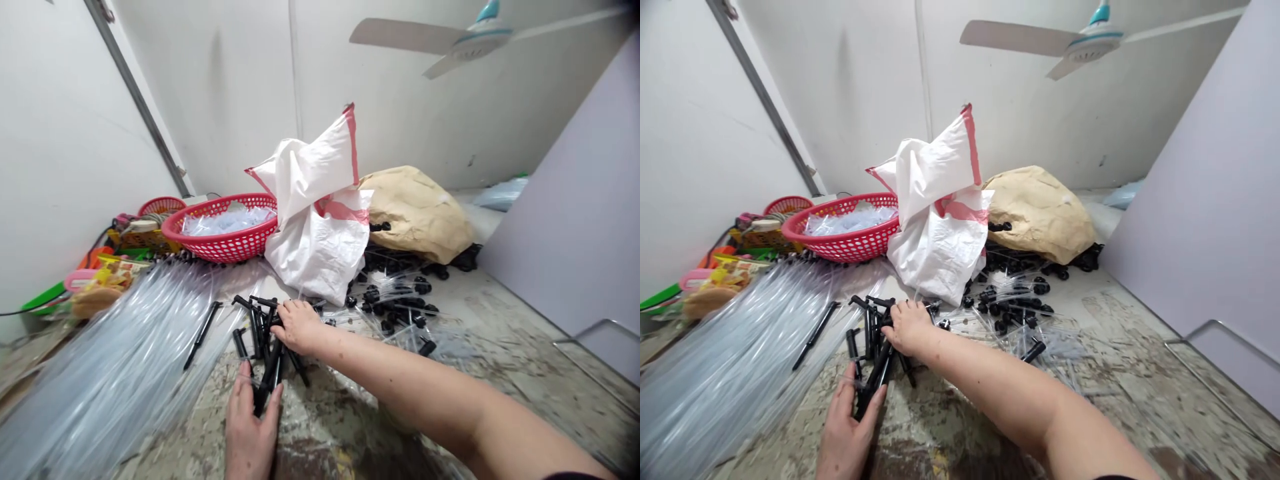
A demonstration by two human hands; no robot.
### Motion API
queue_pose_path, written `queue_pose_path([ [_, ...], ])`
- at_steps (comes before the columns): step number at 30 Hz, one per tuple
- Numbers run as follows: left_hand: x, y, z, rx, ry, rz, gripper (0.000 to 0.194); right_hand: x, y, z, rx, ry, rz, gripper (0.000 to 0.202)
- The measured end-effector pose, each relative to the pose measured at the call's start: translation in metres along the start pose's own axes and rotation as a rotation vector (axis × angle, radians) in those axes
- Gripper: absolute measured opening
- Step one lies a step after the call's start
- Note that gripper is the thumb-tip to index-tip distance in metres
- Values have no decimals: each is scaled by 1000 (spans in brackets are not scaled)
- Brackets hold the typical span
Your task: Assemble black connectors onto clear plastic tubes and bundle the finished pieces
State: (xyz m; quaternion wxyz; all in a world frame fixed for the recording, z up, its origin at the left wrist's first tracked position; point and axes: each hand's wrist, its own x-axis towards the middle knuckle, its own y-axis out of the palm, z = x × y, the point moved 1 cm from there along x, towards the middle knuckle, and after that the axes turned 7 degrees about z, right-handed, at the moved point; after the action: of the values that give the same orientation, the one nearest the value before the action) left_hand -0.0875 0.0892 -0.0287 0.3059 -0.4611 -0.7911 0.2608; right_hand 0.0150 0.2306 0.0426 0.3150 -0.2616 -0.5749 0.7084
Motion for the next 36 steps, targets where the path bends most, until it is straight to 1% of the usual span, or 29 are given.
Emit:
queue_pose_path([
  [3,2,-3,-3,-13,2,32,72,-20,-15,-3,20,-18,-7,42],
  [5,3,-5,-4,-19,16,28,73,-36,-31,-17,25,3,-30,43],
  [7,0,-8,-4,-13,9,3,73,-57,-47,-45,18,74,-45,42],
  [10,-10,-13,-4,6,-25,-40,74,-94,-60,-107,-20,289,-43,34],
  [12,-20,-17,-6,21,-32,-66,73,-118,-60,-147,-66,444,-55,33],
  [13,-26,-19,-8,27,-27,-84,71,-127,-57,-162,-85,485,-52,32],
  [14,-32,-21,-10,33,-19,-107,69,-134,-54,-174,-101,506,-44,30],
  [16,-44,-23,-17,40,7,-171,63,-141,-49,-187,-124,509,-27,26],
  [18,-55,-25,-25,38,57,-220,57,-142,-48,-189,-131,494,-16,21],
  [20,-64,-24,-31,38,121,-236,52,-141,-53,-188,-122,486,-18,17],
  [23,-75,-19,-36,32,202,-228,42,-143,-68,-186,-86,478,-55,17],
  [26,-85,-13,-39,-14,225,-216,36,-153,-83,-187,-17,487,-126,22],
  [29,-94,-8,-51,-112,238,-169,33,-166,-92,-181,92,472,-164,28],
  [31,-98,-8,-65,-182,252,-145,35,-178,-95,-167,160,427,-167,29],
  [33,-101,-10,-80,-223,275,-146,42,-193,-96,-141,227,334,-160,28],
  [34,-102,-11,-87,-228,302,-152,50,-201,-96,-125,261,268,-150,27],
  [36,-104,-13,-99,-214,362,-171,61,-218,-91,-88,329,71,-100,26],
])
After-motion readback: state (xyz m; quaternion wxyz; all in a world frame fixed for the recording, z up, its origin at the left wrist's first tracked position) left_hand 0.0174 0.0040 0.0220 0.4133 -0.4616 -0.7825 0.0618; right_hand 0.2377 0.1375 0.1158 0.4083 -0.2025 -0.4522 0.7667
